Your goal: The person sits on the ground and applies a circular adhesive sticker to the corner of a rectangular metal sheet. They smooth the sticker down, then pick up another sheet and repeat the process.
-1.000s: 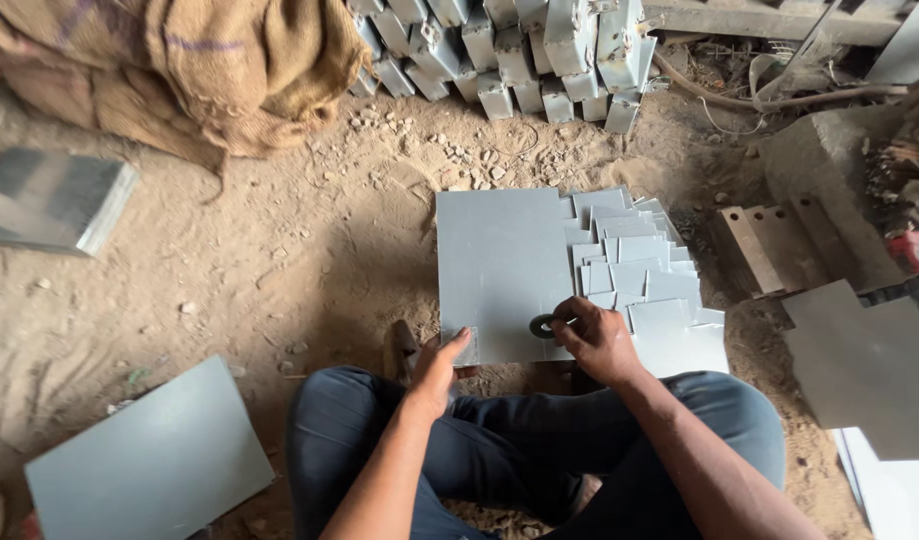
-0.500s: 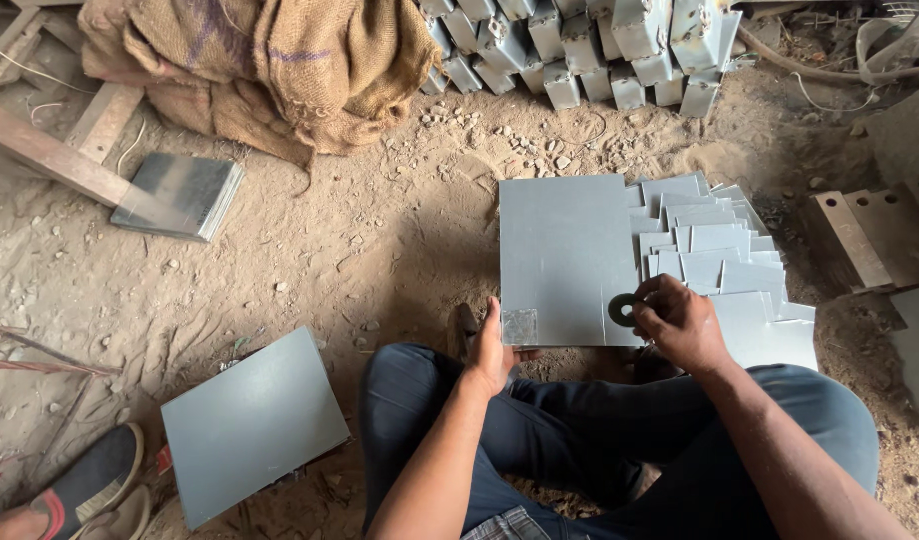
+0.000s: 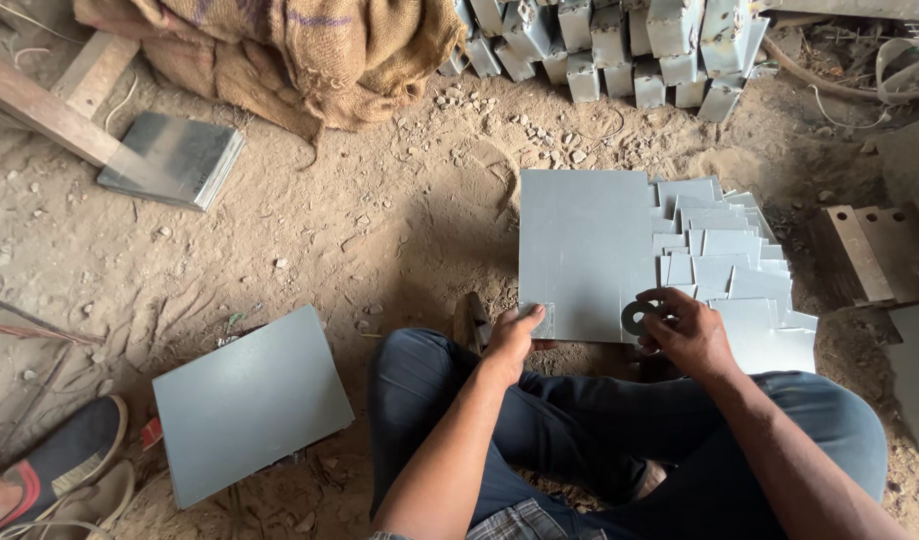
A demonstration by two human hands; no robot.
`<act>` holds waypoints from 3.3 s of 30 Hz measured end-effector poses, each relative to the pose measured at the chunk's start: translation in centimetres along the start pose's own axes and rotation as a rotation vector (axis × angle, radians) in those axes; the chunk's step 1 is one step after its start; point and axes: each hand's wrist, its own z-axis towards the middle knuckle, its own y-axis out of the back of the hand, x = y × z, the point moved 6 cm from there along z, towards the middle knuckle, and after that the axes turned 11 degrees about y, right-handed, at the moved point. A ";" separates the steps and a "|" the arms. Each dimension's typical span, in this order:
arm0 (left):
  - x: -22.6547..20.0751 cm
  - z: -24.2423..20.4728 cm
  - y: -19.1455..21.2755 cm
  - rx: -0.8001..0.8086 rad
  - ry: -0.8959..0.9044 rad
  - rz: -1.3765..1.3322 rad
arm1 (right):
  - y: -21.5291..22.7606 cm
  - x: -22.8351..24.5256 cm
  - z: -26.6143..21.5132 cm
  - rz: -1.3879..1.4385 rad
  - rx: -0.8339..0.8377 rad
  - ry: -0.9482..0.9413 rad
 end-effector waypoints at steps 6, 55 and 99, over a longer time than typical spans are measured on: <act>0.0 -0.1 -0.5 0.007 -0.009 -0.052 | -3.8 2.2 0.3 -0.156 0.159 0.029; 0.3 0.3 -0.7 -0.072 -0.136 -0.003 | -10.8 4.2 -1.1 -0.411 -0.117 0.097; 0.6 1.3 -0.2 -0.185 -0.186 0.221 | -11.7 5.1 -2.2 -0.377 -0.205 0.147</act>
